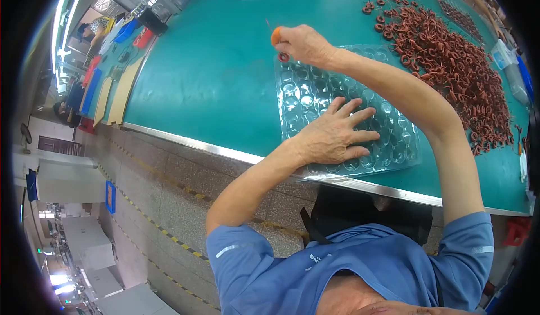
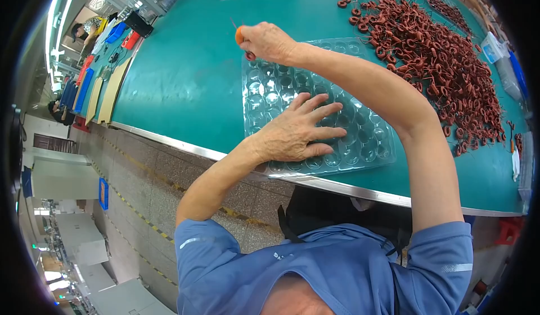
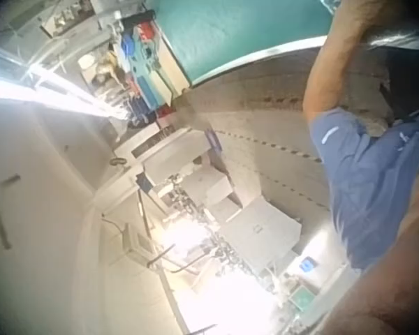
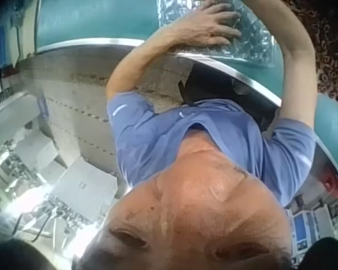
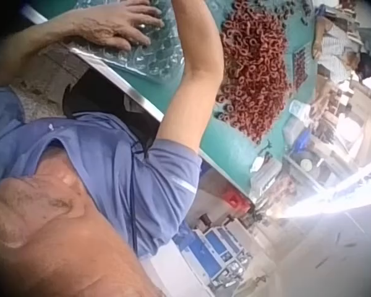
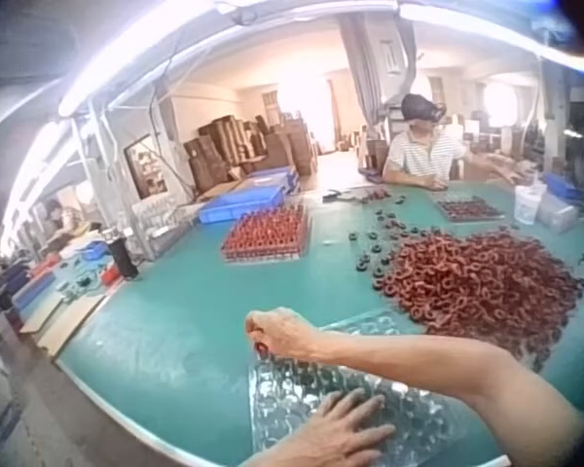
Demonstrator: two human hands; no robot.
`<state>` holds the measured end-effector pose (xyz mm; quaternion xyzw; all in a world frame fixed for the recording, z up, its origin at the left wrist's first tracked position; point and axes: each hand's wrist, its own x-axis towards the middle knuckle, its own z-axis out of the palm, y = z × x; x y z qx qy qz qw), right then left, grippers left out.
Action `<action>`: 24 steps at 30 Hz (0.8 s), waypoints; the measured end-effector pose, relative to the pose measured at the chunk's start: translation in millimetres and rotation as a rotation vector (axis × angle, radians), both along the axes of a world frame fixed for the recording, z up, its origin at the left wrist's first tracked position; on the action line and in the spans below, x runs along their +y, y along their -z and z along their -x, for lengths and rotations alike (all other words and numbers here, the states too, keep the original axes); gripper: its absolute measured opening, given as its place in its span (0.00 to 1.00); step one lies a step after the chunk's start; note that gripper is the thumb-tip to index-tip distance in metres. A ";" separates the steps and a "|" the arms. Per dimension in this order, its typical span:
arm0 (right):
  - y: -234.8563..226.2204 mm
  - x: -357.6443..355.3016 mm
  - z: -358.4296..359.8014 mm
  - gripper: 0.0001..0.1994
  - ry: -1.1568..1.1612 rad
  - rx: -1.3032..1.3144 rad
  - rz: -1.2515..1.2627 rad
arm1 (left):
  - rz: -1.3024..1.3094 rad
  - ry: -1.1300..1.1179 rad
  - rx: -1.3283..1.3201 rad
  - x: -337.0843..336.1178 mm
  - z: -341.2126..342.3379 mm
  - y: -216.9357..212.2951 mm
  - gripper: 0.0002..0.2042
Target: The recorder is arranging small toroidal copper wire coils into a plastic blister tray on an electronics assembly line.
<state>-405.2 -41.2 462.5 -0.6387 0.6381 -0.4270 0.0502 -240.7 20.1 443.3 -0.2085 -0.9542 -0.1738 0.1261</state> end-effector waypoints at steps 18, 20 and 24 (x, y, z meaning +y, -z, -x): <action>-8.5 299.4 102.1 0.20 0.160 0.751 -0.343 | 0.025 0.040 -0.200 -16.4 10.6 -9.2 0.20; 1.7 305.5 89.4 0.17 0.132 0.746 -0.412 | -0.016 0.039 -0.231 -18.9 6.2 -10.3 0.20; 13.8 297.9 85.9 0.14 0.251 0.827 -0.384 | -0.049 0.039 -0.309 -14.6 8.2 -20.0 0.20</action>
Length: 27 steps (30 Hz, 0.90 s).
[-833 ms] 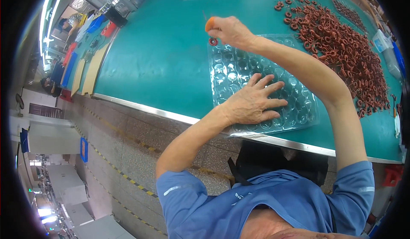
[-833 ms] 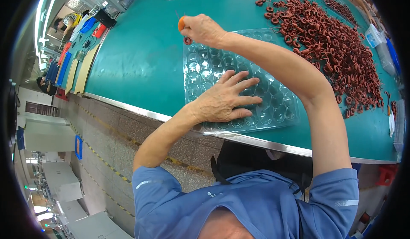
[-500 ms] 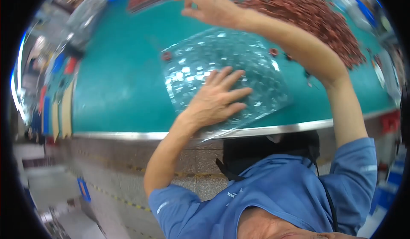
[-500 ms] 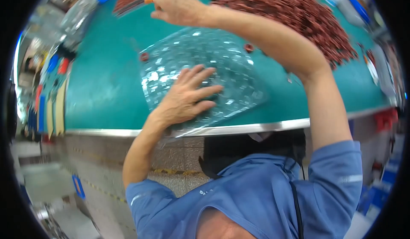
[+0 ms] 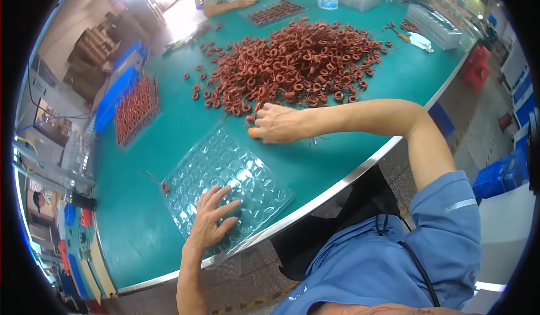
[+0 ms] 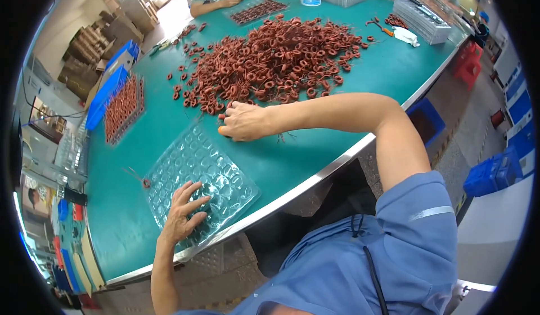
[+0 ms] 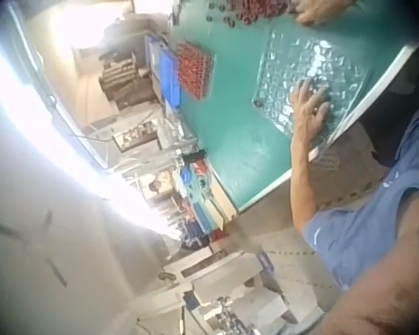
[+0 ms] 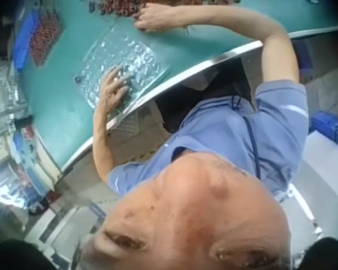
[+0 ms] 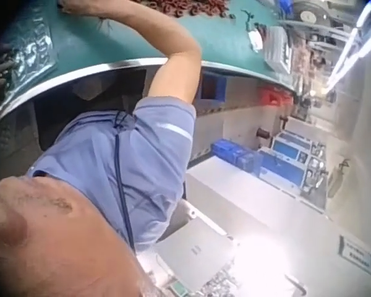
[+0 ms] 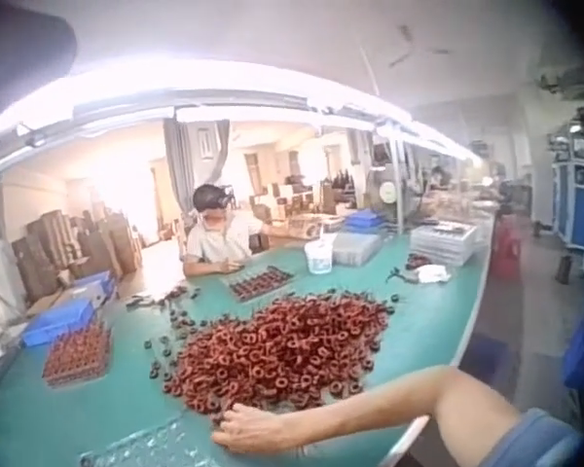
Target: The recorder is arranging small toroidal copper wire coils into a plastic blister tray on an electronics assembly line.
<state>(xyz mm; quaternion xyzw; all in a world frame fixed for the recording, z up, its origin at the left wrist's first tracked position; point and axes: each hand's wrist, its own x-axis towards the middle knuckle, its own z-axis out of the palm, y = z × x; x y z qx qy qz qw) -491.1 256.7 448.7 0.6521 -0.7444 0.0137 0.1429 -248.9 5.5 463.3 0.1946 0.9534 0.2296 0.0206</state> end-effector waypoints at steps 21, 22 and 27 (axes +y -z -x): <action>5.9 -33.5 0.6 0.13 0.361 -0.253 0.195 | 0.147 -0.093 0.054 20.9 14.7 -12.0 0.15; 6.9 -34.3 0.4 0.13 0.361 -0.258 0.189 | 0.152 -0.089 0.068 19.5 14.4 -9.0 0.15; -6.4 -13.2 -2.7 0.16 0.271 -0.354 0.226 | 0.199 -0.154 0.145 25.7 8.1 -4.5 0.15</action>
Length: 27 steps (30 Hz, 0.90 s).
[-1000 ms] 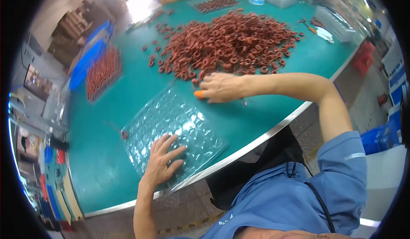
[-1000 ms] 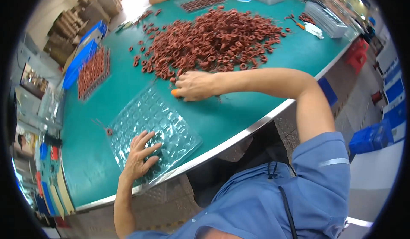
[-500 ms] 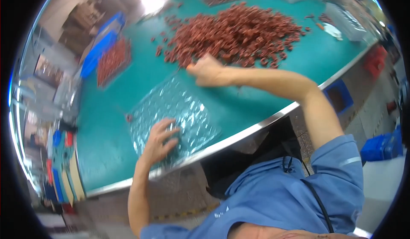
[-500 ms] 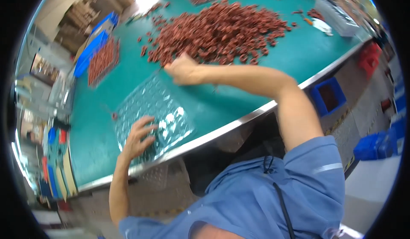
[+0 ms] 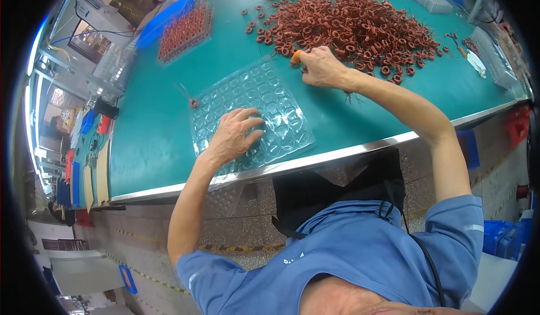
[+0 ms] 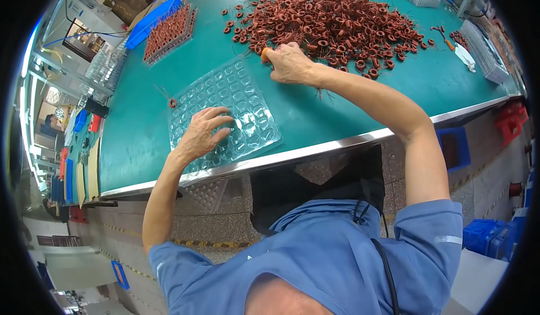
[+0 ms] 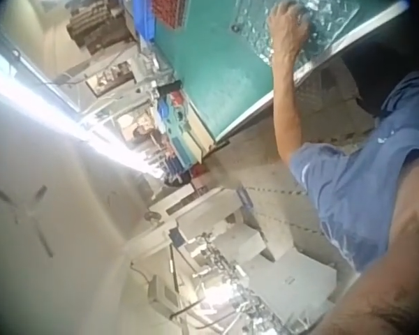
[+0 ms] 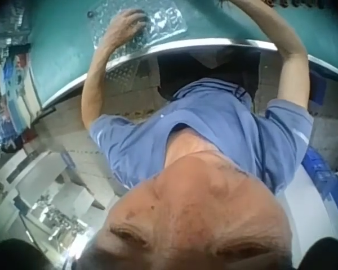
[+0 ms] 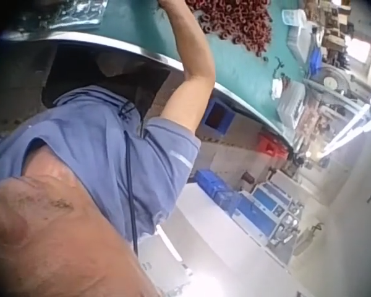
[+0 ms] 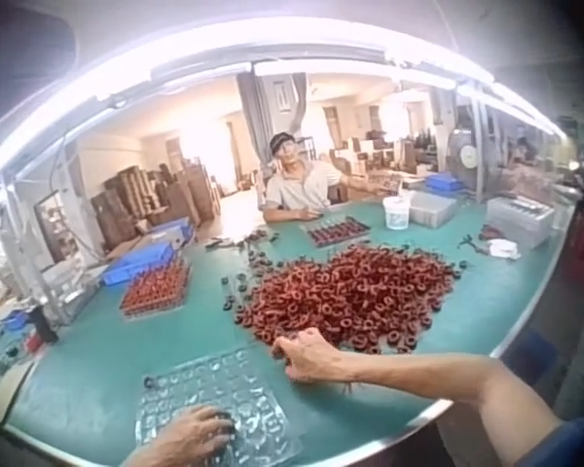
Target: The recorder is arranging small toroidal copper wire coils into a plastic blister tray on an electronics assembly line.
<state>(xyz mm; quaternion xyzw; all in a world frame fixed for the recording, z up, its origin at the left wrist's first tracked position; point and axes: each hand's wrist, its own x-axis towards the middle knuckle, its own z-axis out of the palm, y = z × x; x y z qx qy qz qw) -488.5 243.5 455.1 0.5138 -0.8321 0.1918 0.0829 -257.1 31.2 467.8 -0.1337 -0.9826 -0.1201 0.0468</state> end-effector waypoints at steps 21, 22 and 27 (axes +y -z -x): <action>-47.0 99.8 -52.7 0.22 -0.165 -0.859 0.841 | -1.282 -0.129 -0.068 117.3 91.1 -30.2 0.13; -50.9 100.2 -47.9 0.21 -0.134 -0.859 0.713 | -1.013 -0.142 -0.070 115.0 88.1 -30.0 0.13; -44.0 74.1 -52.9 0.13 -0.174 -0.806 0.544 | -0.680 -0.132 -0.127 120.7 72.5 -35.6 0.13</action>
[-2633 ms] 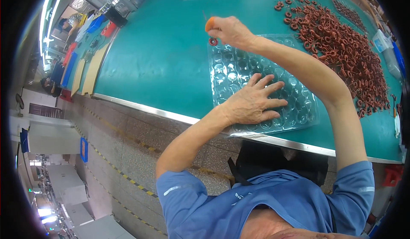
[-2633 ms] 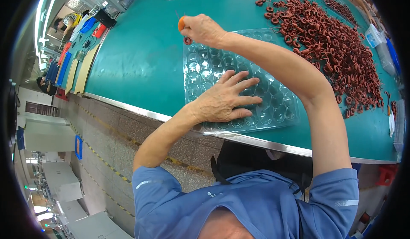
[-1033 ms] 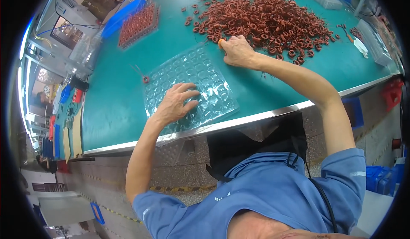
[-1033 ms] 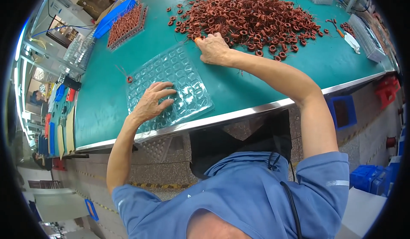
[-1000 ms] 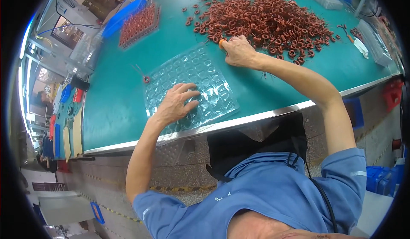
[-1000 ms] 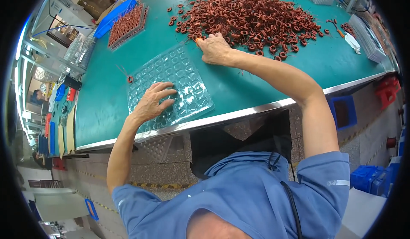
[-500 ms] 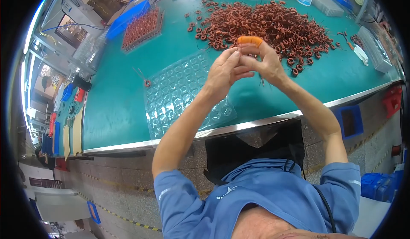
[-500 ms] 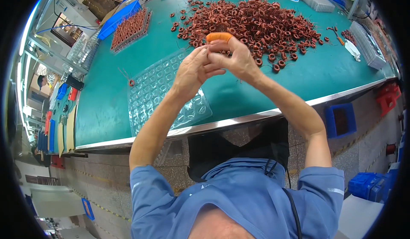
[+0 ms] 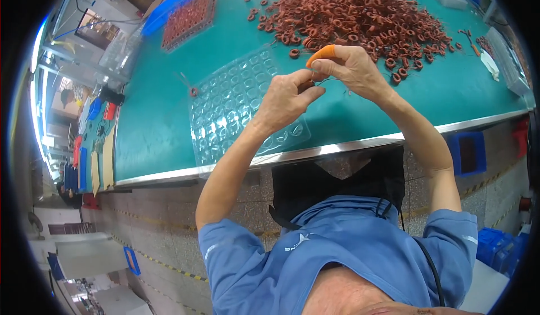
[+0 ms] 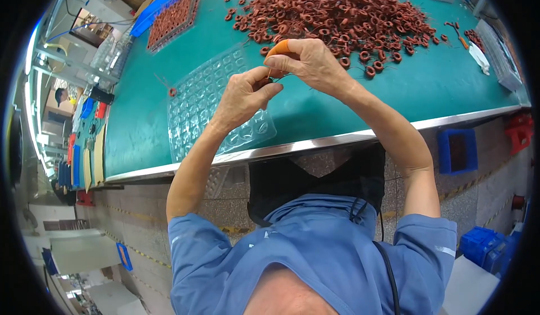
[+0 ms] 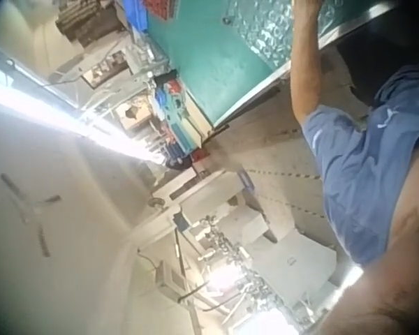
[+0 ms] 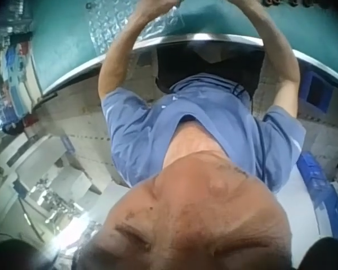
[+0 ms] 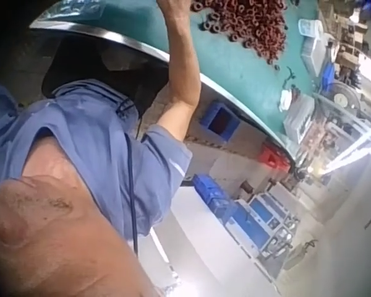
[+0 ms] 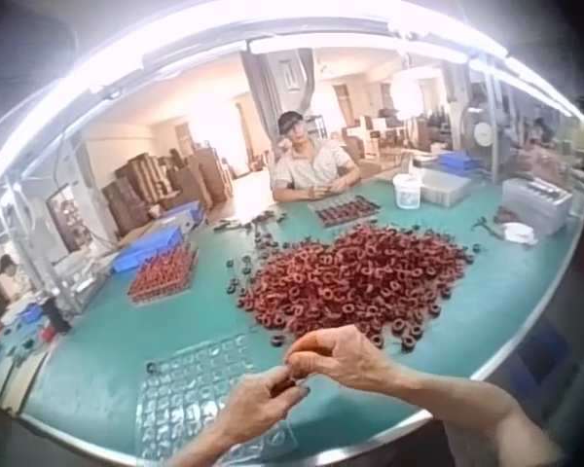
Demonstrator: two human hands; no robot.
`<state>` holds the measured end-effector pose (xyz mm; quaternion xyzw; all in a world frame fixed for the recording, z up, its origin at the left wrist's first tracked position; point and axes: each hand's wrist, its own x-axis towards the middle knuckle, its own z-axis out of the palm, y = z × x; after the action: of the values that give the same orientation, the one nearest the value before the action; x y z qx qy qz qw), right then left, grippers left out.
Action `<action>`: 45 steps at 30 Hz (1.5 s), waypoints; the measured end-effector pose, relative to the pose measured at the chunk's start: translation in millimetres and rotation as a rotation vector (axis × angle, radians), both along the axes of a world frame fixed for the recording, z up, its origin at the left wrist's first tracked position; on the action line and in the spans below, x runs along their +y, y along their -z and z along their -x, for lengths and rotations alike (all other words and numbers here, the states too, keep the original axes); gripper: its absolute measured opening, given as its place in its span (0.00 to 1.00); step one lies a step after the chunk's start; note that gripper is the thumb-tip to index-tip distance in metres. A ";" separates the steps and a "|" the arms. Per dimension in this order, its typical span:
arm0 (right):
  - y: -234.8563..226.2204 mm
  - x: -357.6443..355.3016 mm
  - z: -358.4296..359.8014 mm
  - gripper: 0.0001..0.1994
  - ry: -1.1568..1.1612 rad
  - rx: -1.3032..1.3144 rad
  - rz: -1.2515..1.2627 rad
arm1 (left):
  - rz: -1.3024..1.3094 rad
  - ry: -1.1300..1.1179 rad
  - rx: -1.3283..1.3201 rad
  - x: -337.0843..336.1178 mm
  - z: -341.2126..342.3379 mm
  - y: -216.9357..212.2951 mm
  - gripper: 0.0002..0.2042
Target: The recorder is arranging small toroidal copper wire coils into a plastic blister tray on an electronics assembly line.
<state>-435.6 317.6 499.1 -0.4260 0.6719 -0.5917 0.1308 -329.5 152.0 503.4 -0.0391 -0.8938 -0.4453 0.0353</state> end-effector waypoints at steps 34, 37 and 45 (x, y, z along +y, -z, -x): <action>7.7 -23.7 -41.2 0.15 0.160 -0.103 0.279 | -0.965 -0.217 0.213 5.3 -39.0 8.1 0.13; 21.1 -6.9 -36.0 0.19 0.155 -0.125 0.216 | -0.781 -0.179 0.219 1.3 -45.9 2.1 0.13; 5.0 -18.6 -63.1 0.16 0.252 0.025 0.197 | -0.438 -0.228 0.267 2.4 -40.0 5.8 0.11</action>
<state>-372.5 299.0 494.1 -0.3565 0.6603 -0.6610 0.0048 -289.5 154.4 497.6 0.0120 -0.7623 -0.6121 0.2100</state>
